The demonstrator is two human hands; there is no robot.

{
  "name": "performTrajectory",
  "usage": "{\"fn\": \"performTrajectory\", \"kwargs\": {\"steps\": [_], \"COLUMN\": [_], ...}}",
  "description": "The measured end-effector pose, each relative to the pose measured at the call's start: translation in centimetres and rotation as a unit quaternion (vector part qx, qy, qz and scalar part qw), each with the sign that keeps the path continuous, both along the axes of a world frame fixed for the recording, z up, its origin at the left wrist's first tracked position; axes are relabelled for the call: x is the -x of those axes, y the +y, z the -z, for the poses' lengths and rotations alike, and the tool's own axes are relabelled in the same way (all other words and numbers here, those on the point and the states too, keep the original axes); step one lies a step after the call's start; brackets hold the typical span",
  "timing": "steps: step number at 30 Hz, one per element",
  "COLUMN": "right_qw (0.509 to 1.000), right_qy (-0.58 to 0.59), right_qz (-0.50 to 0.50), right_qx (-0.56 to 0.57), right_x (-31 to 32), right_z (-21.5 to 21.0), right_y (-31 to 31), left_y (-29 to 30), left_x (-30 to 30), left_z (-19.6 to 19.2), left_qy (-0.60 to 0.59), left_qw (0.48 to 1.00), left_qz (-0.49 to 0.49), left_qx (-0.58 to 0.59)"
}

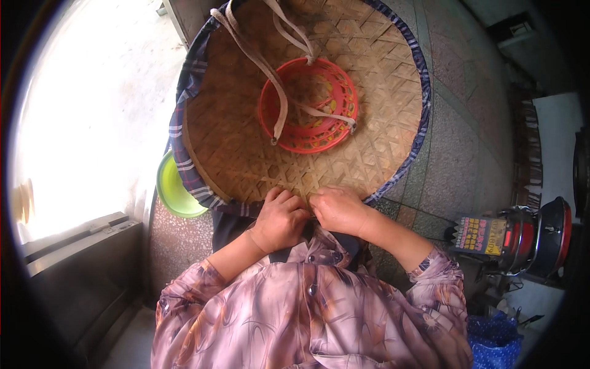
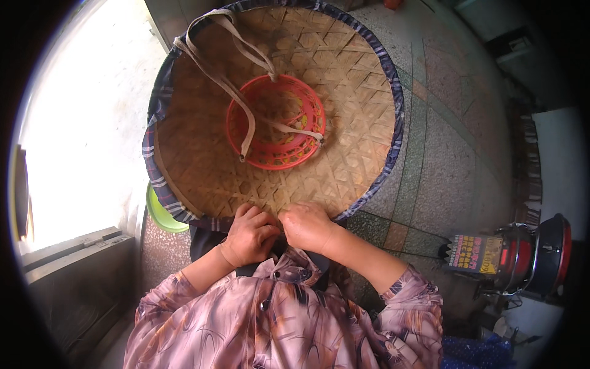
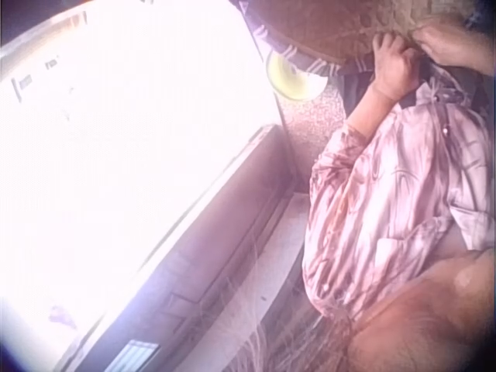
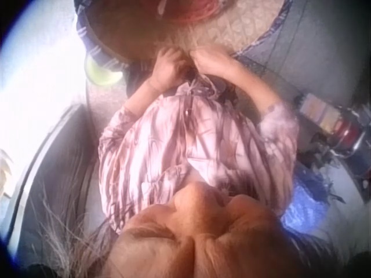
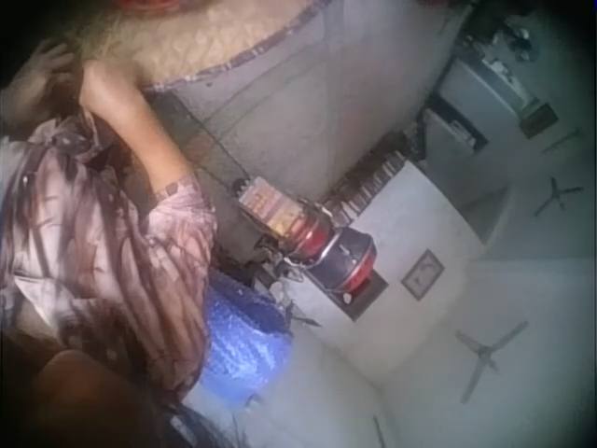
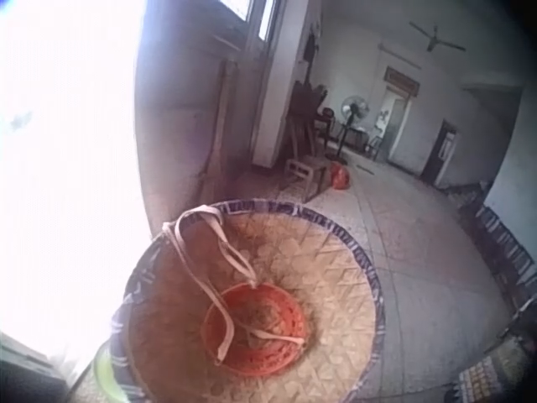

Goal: Repairing the edge of a traditional woven bamboo hat by sewing a fabric border with a needle and thread.

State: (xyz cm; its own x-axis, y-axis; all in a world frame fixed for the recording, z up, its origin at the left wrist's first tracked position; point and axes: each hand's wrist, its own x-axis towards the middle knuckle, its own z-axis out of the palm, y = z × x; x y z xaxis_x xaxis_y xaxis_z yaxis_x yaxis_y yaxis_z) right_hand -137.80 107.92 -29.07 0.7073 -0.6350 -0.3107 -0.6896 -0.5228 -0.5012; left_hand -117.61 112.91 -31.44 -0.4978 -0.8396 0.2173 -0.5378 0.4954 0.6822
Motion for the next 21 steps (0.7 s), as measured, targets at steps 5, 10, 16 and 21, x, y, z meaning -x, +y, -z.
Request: {"fn": "performTrajectory", "kwargs": {"steps": [5,10,16,21], "right_qw": [0.996,0.988,0.978,0.959], "right_qy": [0.068,0.134,0.195,0.273], "right_qz": [-0.022,-0.049,-0.078,-0.07], "right_qx": [-0.059,-0.061,0.006,-0.002], "right_x": [-1.6,-2.8,-4.8,-4.8], "right_z": [-0.9,-1.5,-2.4,-3.1], "right_y": [-0.8,-0.7,-0.2,1.0], "left_y": [0.3,0.5,0.8,2.2], "left_x": [-1.2,-2.6,-3.4,-2.4], "left_z": [-0.3,-0.6,0.4,0.9], "left_qy": [-0.015,-0.059,-0.12,-0.107], "left_qw": [0.998,0.991,0.978,0.981], "left_qz": [0.048,0.099,0.099,0.098], "left_qx": [0.023,0.061,0.135,0.131]}}
